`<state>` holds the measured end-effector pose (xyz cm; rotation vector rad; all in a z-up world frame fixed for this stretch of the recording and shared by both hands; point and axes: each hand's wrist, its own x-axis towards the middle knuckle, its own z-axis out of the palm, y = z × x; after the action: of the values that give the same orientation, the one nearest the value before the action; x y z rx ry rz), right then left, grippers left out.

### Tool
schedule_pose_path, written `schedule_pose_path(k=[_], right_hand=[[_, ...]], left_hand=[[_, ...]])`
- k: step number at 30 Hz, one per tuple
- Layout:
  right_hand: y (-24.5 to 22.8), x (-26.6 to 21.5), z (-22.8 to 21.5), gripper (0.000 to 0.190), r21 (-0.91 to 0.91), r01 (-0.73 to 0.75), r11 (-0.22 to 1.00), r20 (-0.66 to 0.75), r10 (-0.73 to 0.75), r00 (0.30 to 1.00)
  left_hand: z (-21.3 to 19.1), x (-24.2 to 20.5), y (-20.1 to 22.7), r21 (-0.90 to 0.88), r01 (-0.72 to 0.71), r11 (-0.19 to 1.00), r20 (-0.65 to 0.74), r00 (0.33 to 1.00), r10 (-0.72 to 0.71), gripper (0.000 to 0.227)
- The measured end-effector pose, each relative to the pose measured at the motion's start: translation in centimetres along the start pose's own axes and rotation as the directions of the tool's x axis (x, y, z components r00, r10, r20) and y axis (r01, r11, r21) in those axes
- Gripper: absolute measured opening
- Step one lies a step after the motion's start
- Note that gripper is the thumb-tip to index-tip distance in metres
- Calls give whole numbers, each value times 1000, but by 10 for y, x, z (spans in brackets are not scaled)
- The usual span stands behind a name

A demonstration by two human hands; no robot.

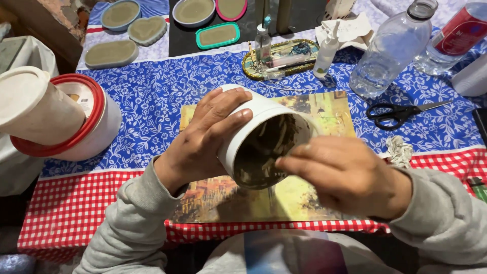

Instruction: Mixing cement in a container and pouring it into an oval silicone mold to create a cast object.

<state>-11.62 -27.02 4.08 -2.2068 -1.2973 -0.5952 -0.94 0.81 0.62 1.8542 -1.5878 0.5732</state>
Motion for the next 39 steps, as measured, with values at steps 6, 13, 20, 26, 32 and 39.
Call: schedule_pose_path(k=[6, 13, 20, 26, 32, 39], right_hand=[[17, -3, 0, 45, -75, -25, 997, -104, 17, 994], [28, -5, -5, 49, -36, -56, 998, -45, 54, 998], [42, 2, -14, 54, 10, -49, 999, 111, 47, 993], [55, -4, 1, 41, -61, 2, 998, 15, -1, 1000], [58, -42, 62, 16, 274, -483, 832, -164, 535, 829], [77, -57, 75, 15, 975, -208, -77, 143, 934, 328]], left_hand=[[2, 2, -3, -23, 14, 1000, 2, 1000, -14, 104], [5, 4, -8, 7, 34, 999, 82, 996, -34, 110], [4, 13, -8, -11, 26, 1000, 142, 990, -24, 117], [8, 20, -7, 71, 62, 996, 257, 963, -78, 124], [20, 19, -16, 125, 35, 992, 217, 974, -62, 114], [46, 25, -25, 435, 4, 901, 160, 984, -82, 97]])
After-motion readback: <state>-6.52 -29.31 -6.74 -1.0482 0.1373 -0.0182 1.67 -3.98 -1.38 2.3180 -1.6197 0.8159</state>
